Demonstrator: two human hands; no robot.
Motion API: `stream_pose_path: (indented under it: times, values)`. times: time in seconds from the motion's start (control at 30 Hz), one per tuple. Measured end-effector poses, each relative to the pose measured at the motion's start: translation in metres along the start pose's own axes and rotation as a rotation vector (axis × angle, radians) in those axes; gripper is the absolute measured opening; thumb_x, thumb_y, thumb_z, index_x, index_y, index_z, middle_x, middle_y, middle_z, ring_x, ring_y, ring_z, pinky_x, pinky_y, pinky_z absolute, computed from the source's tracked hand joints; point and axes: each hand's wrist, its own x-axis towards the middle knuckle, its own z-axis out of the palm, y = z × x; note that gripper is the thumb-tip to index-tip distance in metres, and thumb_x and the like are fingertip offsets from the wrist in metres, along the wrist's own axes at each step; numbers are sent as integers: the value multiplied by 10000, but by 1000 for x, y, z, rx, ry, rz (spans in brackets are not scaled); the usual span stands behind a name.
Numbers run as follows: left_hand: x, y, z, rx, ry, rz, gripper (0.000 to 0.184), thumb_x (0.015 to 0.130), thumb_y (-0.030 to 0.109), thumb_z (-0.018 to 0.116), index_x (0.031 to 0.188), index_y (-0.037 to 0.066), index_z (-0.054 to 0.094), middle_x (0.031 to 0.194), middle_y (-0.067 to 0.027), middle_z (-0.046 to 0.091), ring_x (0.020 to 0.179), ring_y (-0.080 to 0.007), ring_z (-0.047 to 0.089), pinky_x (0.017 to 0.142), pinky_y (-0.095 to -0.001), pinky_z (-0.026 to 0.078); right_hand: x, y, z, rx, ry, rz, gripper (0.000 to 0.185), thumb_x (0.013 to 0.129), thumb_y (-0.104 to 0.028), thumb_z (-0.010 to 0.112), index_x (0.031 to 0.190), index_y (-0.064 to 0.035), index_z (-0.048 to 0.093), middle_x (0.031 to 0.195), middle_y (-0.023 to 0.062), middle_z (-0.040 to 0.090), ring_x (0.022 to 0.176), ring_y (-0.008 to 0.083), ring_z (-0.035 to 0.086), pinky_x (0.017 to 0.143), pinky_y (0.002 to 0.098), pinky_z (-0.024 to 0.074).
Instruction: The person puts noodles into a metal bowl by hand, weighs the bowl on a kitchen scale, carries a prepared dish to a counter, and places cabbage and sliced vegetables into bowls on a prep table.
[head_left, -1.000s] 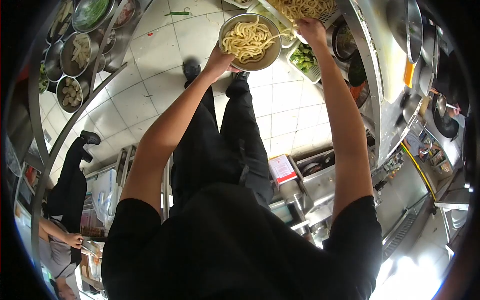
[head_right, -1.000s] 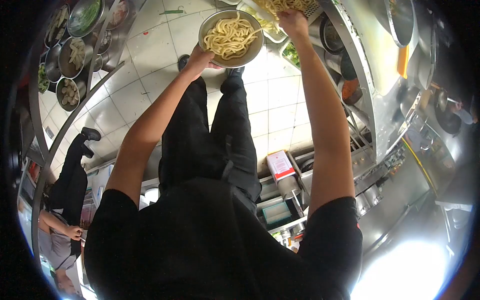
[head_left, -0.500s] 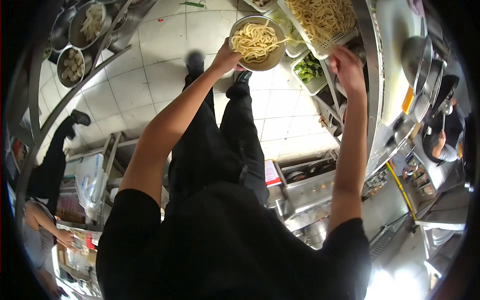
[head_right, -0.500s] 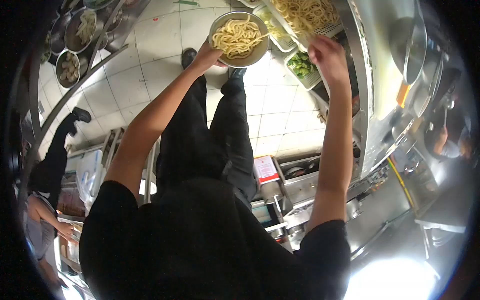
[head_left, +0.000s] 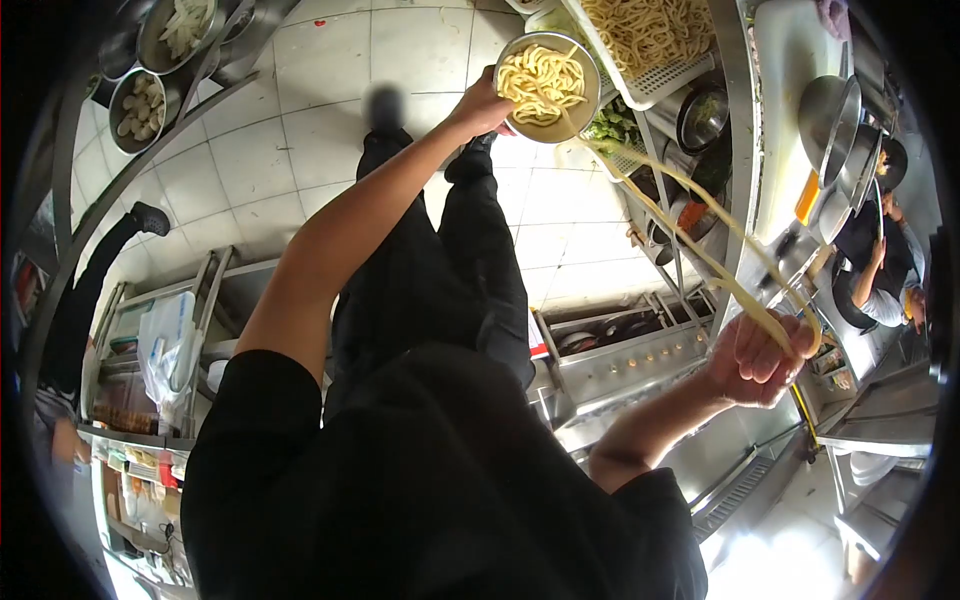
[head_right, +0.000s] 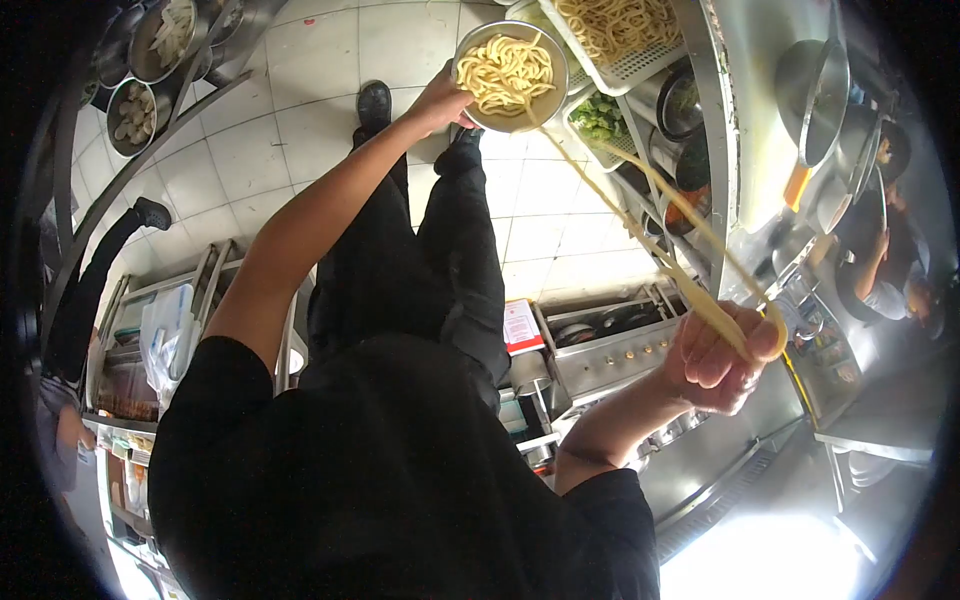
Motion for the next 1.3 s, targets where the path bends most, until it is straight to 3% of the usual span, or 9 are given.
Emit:
stream_pose_path:
  times: [0.2, 0.33, 0.43, 0.47, 0.6, 0.73, 0.8, 1.03, 1.3]
  values:
    - [-11, -2, -10, -66, -105, -57, 502, 806, 26, 456, 1276, 30, 280, 1155, -165, 487, 875, -251, 612, 599, -344, 579, -13, 13, 21, -189, 82, -129, 114, 821, -106, 553, 883, -46, 477, 532, -2, 477, 413, 58, 400, 420, 203, 290]
    - [-17, -13, -15, 12, -51, -68, 539, 796, 18, 451, 1300, 42, 261, 1160, -149, 486, 921, -255, 592, 600, -338, 576, -18, 26, 13, -95, -145, -87, 129, 796, -109, 572, 867, -42, 487, 641, 54, 566, 550, 88, 526, 449, 206, 374]
    - [-17, -14, -20, -18, -79, 42, 565, 796, 105, 525, 1266, -26, 241, 1128, -207, 478, 891, -277, 607, 565, -323, 585, -27, 75, 1, -391, 214, 5, 171, 781, -117, 611, 886, 11, 566, 811, 125, 579, 721, 181, 577, 582, 261, 489]
    - [-14, -14, -21, -15, -62, 50, 555, 793, 90, 520, 1258, -28, 241, 1133, -204, 474, 912, -283, 599, 569, -328, 587, -15, 98, -11, -447, 246, 323, 189, 796, -74, 589, 948, 38, 587, 807, 110, 584, 694, 154, 558, 587, 248, 471]
    - [-15, 4, -25, -65, -40, 120, 548, 763, 10, 474, 1254, -29, 233, 1110, -221, 490, 902, -294, 603, 560, -335, 586, 1, 215, -55, -1036, -37, 401, 285, 806, 2, 560, 1091, 5, 578, 679, 65, 610, 600, 105, 567, 577, 228, 456]
    - [-40, 14, -35, -114, -62, 170, 456, 751, -16, 456, 1197, -48, 366, 1076, -202, 526, 830, -294, 621, 579, -363, 580, -10, 210, -30, -866, -28, 509, 319, 800, -4, 574, 1118, -28, 577, 648, 52, 601, 603, 79, 557, 580, 215, 450]
    - [-38, -8, -50, -185, 7, 16, 416, 757, 4, 465, 1167, -51, 424, 1037, -161, 561, 870, -260, 604, 656, -391, 563, -24, 211, -41, -792, 28, 503, 288, 811, -15, 565, 1098, -19, 580, 633, 42, 591, 599, 74, 543, 573, 214, 441]
    - [-7, -62, -78, -41, 181, -101, 415, 772, -14, 426, 1178, -90, 388, 1074, -203, 541, 894, -297, 603, 697, -397, 561, -97, 252, -139, -951, 5, 780, 252, 803, -41, 570, 1053, -38, 592, 656, 82, 597, 595, 115, 557, 594, 258, 464]
    - [39, -121, -44, -348, 308, -21, 359, 782, -8, 437, 1112, -148, 411, 1013, -244, 564, 858, -334, 613, 700, -383, 567, -36, 353, -310, -1420, -115, 415, 444, 719, -128, 682, 1133, -62, 536, 971, 165, 595, 820, 275, 598, 703, 364, 496]
